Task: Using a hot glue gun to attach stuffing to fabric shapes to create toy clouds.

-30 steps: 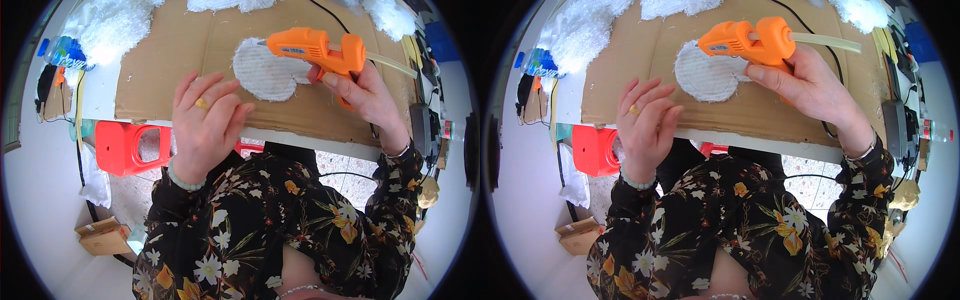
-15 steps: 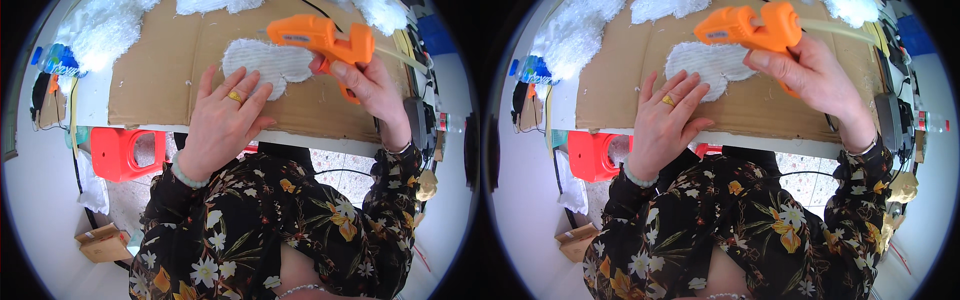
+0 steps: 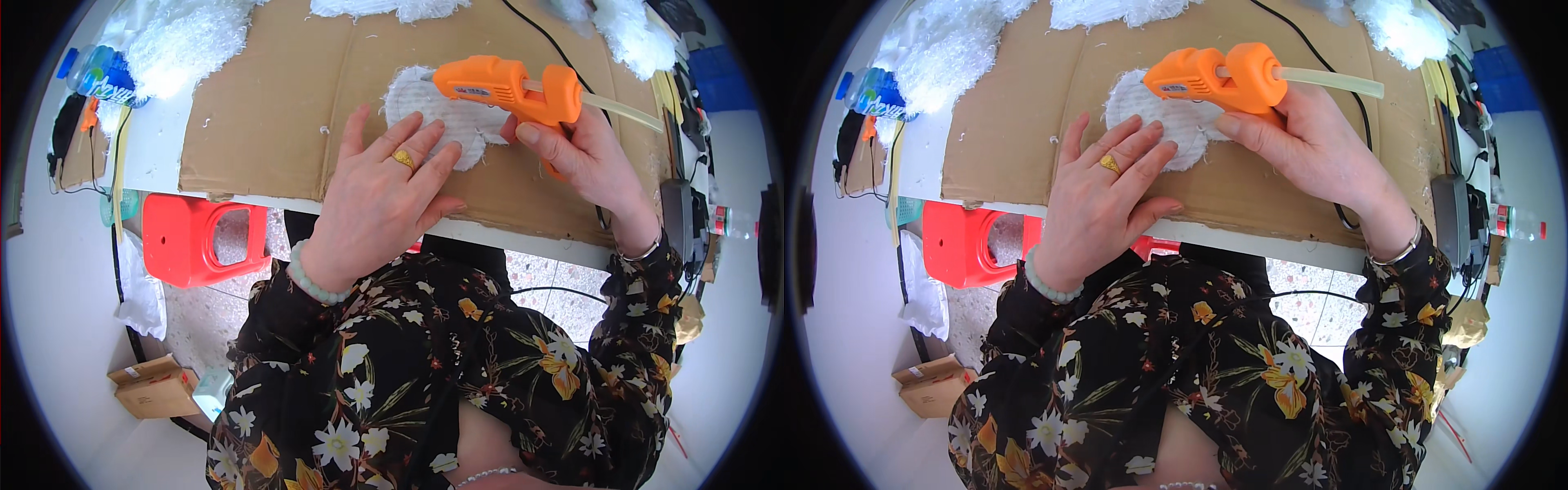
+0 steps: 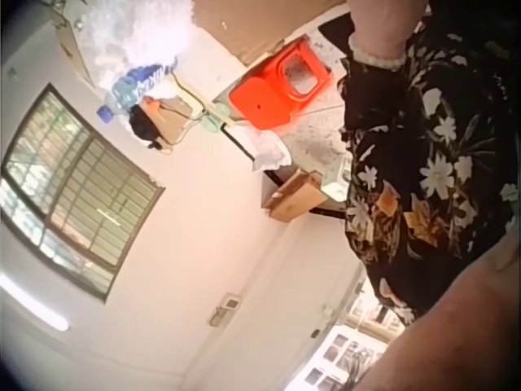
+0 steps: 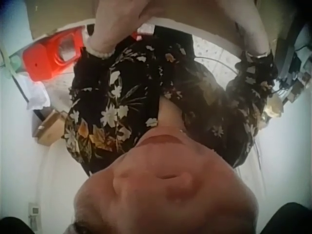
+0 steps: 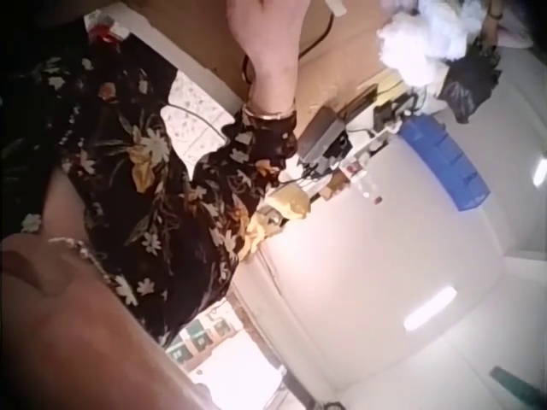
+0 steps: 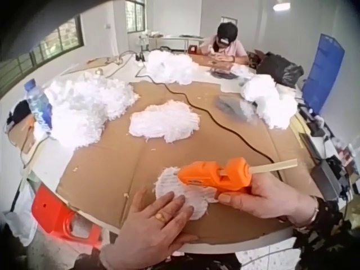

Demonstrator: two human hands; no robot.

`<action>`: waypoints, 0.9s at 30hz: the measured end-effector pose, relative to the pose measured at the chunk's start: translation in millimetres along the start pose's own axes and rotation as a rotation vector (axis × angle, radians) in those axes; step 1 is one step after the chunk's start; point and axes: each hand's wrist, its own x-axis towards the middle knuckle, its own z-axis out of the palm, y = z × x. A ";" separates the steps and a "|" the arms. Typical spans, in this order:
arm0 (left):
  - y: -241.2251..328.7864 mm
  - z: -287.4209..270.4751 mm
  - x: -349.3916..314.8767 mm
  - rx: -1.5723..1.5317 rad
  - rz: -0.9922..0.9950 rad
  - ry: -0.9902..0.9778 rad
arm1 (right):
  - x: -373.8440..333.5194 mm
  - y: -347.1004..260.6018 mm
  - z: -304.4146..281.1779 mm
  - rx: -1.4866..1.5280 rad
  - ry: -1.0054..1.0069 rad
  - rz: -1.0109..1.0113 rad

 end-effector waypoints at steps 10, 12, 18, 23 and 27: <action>-1.0 1.7 1.3 -0.040 0.022 0.029 | 2.1 -0.9 2.4 -0.026 0.031 -0.022; -0.6 1.3 0.9 -0.039 0.021 0.029 | 2.2 -6.3 2.9 -0.023 0.017 0.009; -0.1 -0.4 1.9 -0.034 0.023 0.033 | 3.3 -11.7 1.1 -0.070 0.008 0.045; 0.5 -0.7 1.1 -0.021 -0.016 0.002 | 2.5 -8.6 0.2 -0.073 -0.004 0.040; 0.4 -1.5 0.4 -0.023 -0.021 0.000 | 1.0 -3.3 -1.3 -0.068 -0.012 0.038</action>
